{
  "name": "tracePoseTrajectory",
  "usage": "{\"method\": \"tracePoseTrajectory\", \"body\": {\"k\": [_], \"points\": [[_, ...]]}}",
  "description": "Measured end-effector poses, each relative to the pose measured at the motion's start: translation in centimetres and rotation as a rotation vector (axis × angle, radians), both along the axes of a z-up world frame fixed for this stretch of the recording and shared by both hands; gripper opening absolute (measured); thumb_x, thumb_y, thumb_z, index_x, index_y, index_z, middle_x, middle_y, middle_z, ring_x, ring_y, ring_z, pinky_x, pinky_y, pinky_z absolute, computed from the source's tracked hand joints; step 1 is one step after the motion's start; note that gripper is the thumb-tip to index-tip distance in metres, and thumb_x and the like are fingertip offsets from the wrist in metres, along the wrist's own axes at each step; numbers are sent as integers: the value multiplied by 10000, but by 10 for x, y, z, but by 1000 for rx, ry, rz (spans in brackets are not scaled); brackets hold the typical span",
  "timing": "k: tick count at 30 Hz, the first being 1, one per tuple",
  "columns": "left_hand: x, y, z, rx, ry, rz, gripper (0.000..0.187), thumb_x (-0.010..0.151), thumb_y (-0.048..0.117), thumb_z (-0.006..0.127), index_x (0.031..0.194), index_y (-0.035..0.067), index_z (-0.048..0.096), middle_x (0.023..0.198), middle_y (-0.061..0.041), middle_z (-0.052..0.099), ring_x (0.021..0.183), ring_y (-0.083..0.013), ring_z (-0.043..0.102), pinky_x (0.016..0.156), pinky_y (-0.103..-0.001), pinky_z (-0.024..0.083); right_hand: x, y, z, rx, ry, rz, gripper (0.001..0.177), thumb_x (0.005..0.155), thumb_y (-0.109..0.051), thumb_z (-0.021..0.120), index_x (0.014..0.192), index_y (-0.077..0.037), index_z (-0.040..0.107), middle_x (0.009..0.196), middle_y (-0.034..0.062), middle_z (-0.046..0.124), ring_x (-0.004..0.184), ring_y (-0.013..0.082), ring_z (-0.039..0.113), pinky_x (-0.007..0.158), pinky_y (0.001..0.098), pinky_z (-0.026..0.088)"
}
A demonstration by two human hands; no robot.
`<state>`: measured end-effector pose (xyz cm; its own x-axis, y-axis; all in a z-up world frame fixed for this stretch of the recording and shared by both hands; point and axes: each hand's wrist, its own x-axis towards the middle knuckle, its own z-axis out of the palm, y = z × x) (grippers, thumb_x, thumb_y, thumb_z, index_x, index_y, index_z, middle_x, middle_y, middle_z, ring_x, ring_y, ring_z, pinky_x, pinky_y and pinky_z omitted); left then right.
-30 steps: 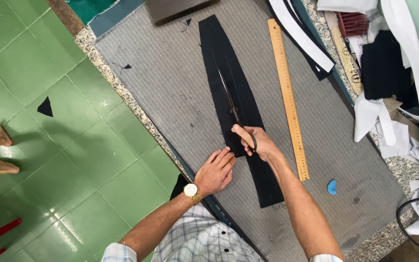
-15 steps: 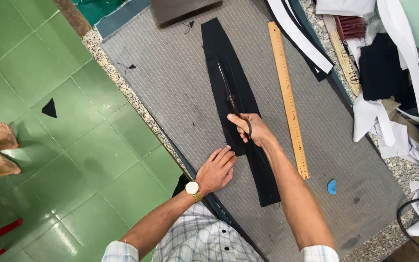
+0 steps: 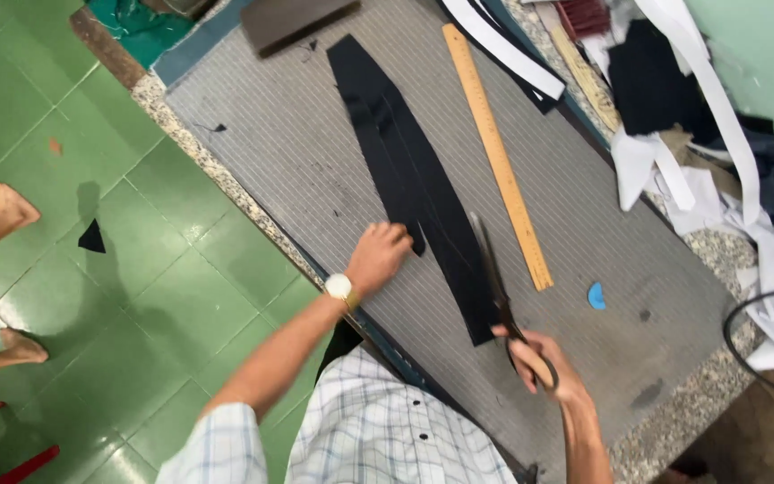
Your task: The person measures and marks a long strip of black fabric using a wooden ruler and blue chalk. They then use shears to cut the fabric along the marked lines, producing a narrower strip.
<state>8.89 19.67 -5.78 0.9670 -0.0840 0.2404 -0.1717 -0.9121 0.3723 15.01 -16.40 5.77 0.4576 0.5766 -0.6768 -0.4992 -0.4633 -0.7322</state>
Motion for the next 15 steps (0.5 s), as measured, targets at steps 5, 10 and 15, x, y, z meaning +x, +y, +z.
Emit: {"method": "tracePoseTrajectory", "body": {"k": [5, 10, 15], "points": [[48, 122, 58, -14, 25, 124, 180, 838, 58, 601, 956, 85, 735, 955, -115, 691, 831, -315, 656, 714, -452, 498, -99, -122, -23, -100, 243, -381, 566, 913, -168, 658, 1428, 55, 584, 490, 55, 412, 369, 153, 390, 349, 331, 351], [58, 163, 147, 306, -259, 825, 592, 1181, 289, 721, 1587, 84, 344, 1625, -121, 332, 1478, -334, 410, 1221, -489, 367, -150, -146, -12, -276, 296, -535, 574, 918, -156, 665, 1469, -10, 588, 495, 102, 416, 400, 216, 374, 421, 383, 351], [25, -32, 108, 104, -95, 283, 796, 840, 194, 719, 1484, -110, 363, 1558, -347, 331, 1478, -543, 269, 1243, -639, 243, -157, -140, -15, -273, 191, -472, 584, 883, -207, 716, 1434, -31, 632, 480, 46, 469, 374, 145, 443, 393, 331, 410]]}}
